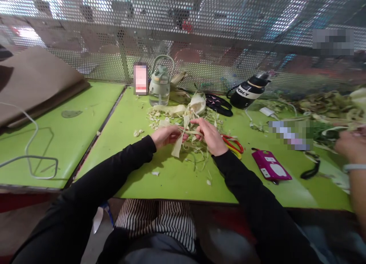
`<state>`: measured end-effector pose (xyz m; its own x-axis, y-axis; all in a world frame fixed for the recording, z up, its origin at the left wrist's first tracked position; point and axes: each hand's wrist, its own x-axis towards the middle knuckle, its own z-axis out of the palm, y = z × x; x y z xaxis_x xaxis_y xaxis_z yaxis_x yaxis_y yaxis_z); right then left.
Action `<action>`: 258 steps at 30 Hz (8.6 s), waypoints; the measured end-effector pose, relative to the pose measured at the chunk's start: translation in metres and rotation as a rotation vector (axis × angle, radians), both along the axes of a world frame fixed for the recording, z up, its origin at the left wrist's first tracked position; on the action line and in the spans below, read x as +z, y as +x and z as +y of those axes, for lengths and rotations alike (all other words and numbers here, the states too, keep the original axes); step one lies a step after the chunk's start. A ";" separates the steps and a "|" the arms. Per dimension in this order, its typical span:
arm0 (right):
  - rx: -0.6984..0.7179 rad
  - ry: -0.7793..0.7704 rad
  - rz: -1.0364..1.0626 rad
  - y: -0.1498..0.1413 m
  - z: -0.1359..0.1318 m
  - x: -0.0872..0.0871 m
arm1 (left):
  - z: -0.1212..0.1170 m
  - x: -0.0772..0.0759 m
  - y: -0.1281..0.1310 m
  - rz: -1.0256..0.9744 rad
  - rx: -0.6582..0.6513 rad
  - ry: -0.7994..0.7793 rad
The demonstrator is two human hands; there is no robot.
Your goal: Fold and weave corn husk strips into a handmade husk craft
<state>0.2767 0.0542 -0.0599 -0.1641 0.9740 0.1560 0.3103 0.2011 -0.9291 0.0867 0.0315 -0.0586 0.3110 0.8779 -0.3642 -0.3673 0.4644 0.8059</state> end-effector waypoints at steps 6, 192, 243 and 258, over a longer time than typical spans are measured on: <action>-0.300 0.218 -0.031 0.028 0.021 -0.006 | 0.002 -0.005 0.000 -0.039 0.048 -0.029; 0.006 0.657 -0.452 -0.013 -0.044 0.002 | -0.032 0.007 -0.003 -0.008 0.072 0.305; 0.287 0.253 0.170 -0.013 -0.053 0.008 | -0.031 0.001 -0.006 0.268 -0.134 0.333; 0.255 0.689 -0.305 -0.007 -0.051 0.009 | -0.032 0.009 -0.009 0.301 -0.190 0.377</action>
<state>0.2693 0.0029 -0.0510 -0.5014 0.6010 0.6224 0.3979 0.7990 -0.4509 0.0776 -0.0009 -0.0495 0.4075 0.9037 -0.1314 -0.0305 0.1573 0.9871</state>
